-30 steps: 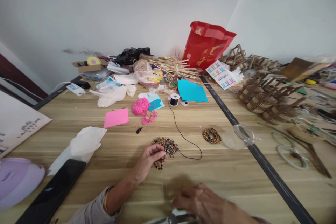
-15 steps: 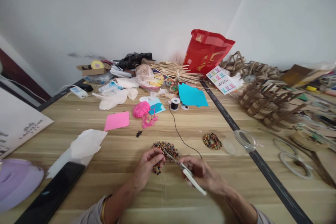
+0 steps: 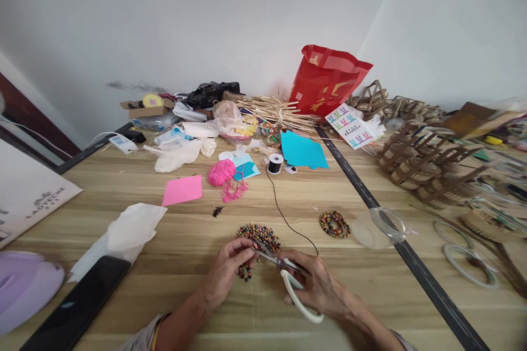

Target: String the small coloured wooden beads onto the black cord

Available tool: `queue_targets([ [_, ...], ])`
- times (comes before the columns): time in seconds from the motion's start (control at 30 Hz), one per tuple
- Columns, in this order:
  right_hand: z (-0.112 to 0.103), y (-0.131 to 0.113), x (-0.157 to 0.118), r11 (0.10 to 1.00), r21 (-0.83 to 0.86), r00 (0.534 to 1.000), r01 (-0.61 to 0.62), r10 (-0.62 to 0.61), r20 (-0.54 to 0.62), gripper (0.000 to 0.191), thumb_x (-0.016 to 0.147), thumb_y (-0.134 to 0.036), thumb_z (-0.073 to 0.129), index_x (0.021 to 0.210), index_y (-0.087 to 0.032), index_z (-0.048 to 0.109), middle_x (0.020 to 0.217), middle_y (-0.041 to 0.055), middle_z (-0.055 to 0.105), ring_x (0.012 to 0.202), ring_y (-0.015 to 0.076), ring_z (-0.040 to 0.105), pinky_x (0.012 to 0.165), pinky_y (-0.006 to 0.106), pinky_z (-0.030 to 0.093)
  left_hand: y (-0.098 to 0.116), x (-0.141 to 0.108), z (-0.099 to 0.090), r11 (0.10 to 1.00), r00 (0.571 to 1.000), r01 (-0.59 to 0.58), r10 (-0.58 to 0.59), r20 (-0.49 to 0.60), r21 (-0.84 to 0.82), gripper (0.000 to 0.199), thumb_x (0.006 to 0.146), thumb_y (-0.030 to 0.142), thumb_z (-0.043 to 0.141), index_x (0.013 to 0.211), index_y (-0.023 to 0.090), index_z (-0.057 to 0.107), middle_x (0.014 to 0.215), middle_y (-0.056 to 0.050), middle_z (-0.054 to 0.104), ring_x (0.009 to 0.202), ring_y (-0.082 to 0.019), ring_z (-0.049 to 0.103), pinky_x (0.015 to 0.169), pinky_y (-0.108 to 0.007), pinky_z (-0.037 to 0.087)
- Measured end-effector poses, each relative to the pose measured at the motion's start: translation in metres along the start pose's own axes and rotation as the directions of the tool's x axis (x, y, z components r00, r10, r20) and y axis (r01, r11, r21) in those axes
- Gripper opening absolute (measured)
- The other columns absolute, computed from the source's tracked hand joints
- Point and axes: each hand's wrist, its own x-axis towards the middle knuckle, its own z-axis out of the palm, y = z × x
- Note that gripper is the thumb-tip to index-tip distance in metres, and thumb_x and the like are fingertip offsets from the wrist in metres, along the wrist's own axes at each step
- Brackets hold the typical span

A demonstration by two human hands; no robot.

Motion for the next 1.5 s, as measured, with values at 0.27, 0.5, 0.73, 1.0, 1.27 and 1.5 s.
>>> queue_targets([
  [0.27, 0.000, -0.011, 0.000, 0.982, -0.161, 0.995, 0.104, -0.101, 0.022, 0.059, 0.065, -0.014, 0.072, 0.120, -0.024, 0.053, 0.086, 0.0013, 0.061, 0.067, 0.0131, 0.055, 0.060, 0.021, 0.045, -0.009, 0.003, -0.007, 0.991, 0.998, -0.007, -0.002, 0.061, 0.135, 0.027, 0.059, 0.035, 0.076, 0.070, 0.013, 0.065, 0.060, 0.000, 0.060, 0.051, -0.008, 0.048, 0.048, -0.019, 0.035],
  [0.5, 0.007, -0.014, -0.001, 0.963, -0.217, 0.987, 0.159, -0.163, 0.002, 0.059, 0.070, -0.009, 0.063, 0.125, -0.025, 0.048, 0.093, 0.0034, 0.063, 0.081, 0.0165, 0.060, 0.070, 0.023, 0.047, -0.011, 0.002, -0.011, 0.990, 0.999, -0.012, 0.006, 0.043, 0.144, 0.028, 0.057, 0.035, 0.077, 0.069, 0.013, 0.066, 0.055, 0.001, 0.058, 0.049, -0.008, 0.047, 0.046, -0.018, 0.036],
  [0.73, -0.004, -0.025, -0.002, 0.972, -0.199, 0.992, 0.122, -0.111, 0.065, 0.056, 0.069, -0.014, 0.068, 0.121, -0.025, 0.051, 0.090, 0.0014, 0.063, 0.072, 0.0140, 0.057, 0.064, 0.021, 0.045, 0.001, -0.005, -0.010, 0.965, 0.999, 0.001, -0.010, 0.034, 0.263, 0.033, 0.057, 0.040, 0.077, 0.072, 0.013, 0.065, 0.055, 0.002, 0.056, 0.050, -0.009, 0.046, 0.045, -0.018, 0.039],
  [1.0, -0.037, -0.025, 0.001, 0.987, -0.147, 0.995, 0.068, -0.077, -0.056, 0.030, 0.070, -0.014, 0.064, 0.098, -0.018, 0.058, 0.077, 0.0003, 0.062, 0.064, 0.0119, 0.054, 0.058, 0.019, 0.043, -0.003, -0.007, -0.012, 0.962, 0.991, -0.005, -0.032, 0.129, 0.273, 0.029, 0.067, 0.039, 0.070, 0.069, 0.012, 0.061, 0.058, 0.001, 0.056, 0.047, -0.006, 0.044, 0.044, -0.016, 0.033],
  [1.27, -0.008, -0.040, 0.047, 0.950, -0.063, 0.952, 0.307, -0.307, 0.012, 0.032, 0.075, -0.012, 0.057, 0.107, -0.018, 0.056, 0.094, 0.0044, 0.066, 0.080, 0.0134, 0.063, 0.073, 0.021, 0.048, 0.005, -0.016, -0.003, 0.906, 0.948, 0.041, -0.168, 0.269, 0.422, 0.034, 0.064, 0.043, 0.070, 0.068, 0.012, 0.056, 0.061, -0.001, 0.059, 0.047, -0.006, 0.044, 0.045, -0.018, 0.033],
  [1.5, 0.003, -0.027, 0.066, 0.962, 0.059, 0.954, 0.266, -0.272, 0.128, 0.027, 0.075, -0.016, 0.058, 0.102, -0.014, 0.057, 0.090, 0.0044, 0.064, 0.075, 0.0123, 0.060, 0.066, 0.019, 0.047, 0.005, -0.013, -0.008, 0.917, 0.949, 0.028, -0.149, 0.277, 0.399, 0.034, 0.063, 0.042, 0.071, 0.067, 0.012, 0.057, 0.059, 0.000, 0.058, 0.046, -0.006, 0.044, 0.046, -0.018, 0.034],
])
